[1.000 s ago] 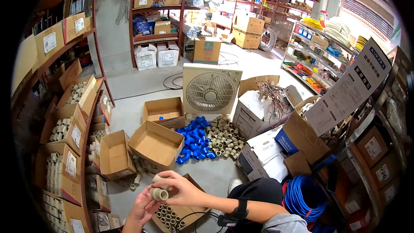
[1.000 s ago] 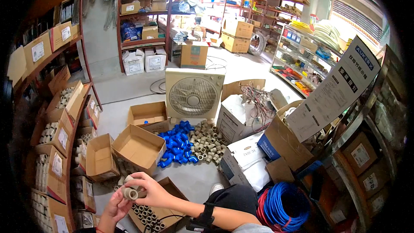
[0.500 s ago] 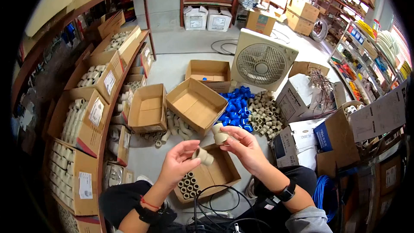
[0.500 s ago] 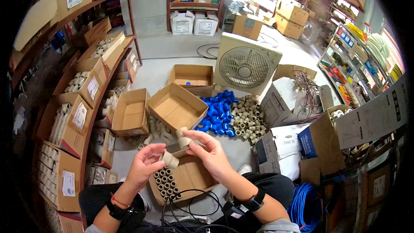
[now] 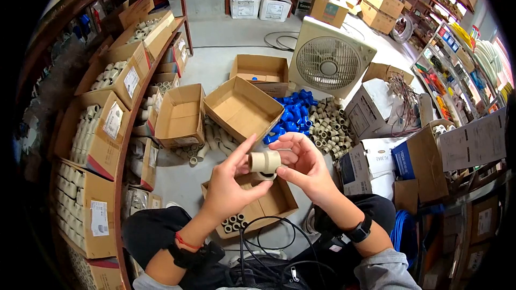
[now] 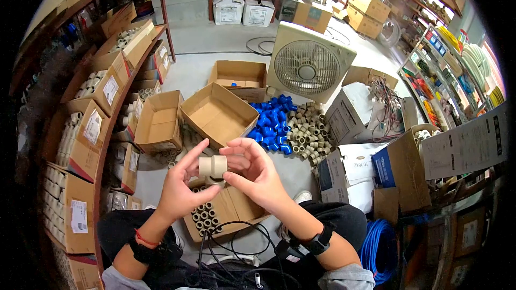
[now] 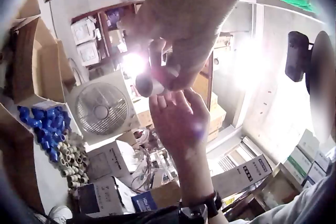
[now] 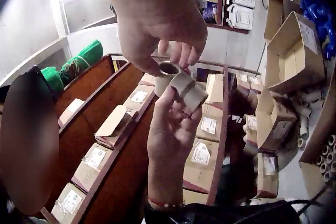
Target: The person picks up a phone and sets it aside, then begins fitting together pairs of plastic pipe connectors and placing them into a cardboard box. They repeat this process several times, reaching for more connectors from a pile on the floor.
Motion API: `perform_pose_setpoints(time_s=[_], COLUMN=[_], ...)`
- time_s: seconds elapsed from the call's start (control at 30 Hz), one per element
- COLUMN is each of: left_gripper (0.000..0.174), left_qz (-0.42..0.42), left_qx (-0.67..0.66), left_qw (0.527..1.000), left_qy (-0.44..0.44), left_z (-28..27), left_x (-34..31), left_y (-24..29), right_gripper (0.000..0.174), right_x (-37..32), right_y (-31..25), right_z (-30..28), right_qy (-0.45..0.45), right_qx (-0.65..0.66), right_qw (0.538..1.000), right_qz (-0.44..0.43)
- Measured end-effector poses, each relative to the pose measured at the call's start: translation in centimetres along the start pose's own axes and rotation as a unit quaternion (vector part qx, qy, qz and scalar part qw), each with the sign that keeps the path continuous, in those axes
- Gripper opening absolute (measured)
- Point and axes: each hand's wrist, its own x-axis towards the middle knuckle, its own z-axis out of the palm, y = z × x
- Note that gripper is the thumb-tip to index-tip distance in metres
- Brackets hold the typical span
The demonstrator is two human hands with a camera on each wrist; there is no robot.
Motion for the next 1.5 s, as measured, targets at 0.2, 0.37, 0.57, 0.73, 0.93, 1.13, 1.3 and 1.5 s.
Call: perform_pose_setpoints(time_s=[0.2,0.37,0.57,0.73,0.93,1.13,1.3,1.5], left_gripper=[0.068,0.064,0.057,0.051,0.051,0.052,0.049,0.047], left_qz=[-0.033,-0.023,-0.009,0.001,-0.016,-0.034,-0.041,-0.035], left_qx=[0.023,0.009,0.012,-0.011,0.034,0.008,0.016,0.058], left_qw=[0.999,1.0,1.0,1.0,0.998,0.998,0.998,0.997], left_qy=[-0.022,0.0,0.018,0.004,-0.041,-0.056,-0.052,-0.049], left_z=[-0.9,-0.7,-0.9,-1.3,-1.6,-1.5,-1.7,-1.6], left_x=[0.3,0.3,0.4,0.6,0.6,0.7,0.8,0.6], left_y=[0.7,0.0,0.3,0.3,0.7,0.7,0.6,0.8], right_gripper=[0.039,0.041,0.042,0.039,0.04,0.038,0.037,0.038], right_x=[0.1,0.1,0.2,0.5,0.6,0.6,0.5,0.0], right_y=[-0.5,0.1,0.2,-1.0,-1.8,-2.5,-2.5,-2.7], right_z=[-0.5,-0.7,-1.4,-1.2,-1.2,-1.3,-1.5,-1.1], right_qy=[-0.026,-0.026,-0.028,-0.022,-0.069,-0.099,-0.105,-0.1], right_qx=[-0.277,-0.212,-0.144,-0.24,-0.384,-0.381,-0.359,-0.317], right_qw=[0.956,0.977,0.987,0.971,0.914,0.915,0.921,0.936], right_qz=[-0.092,-0.017,0.062,0.011,-0.113,-0.084,-0.105,-0.114])
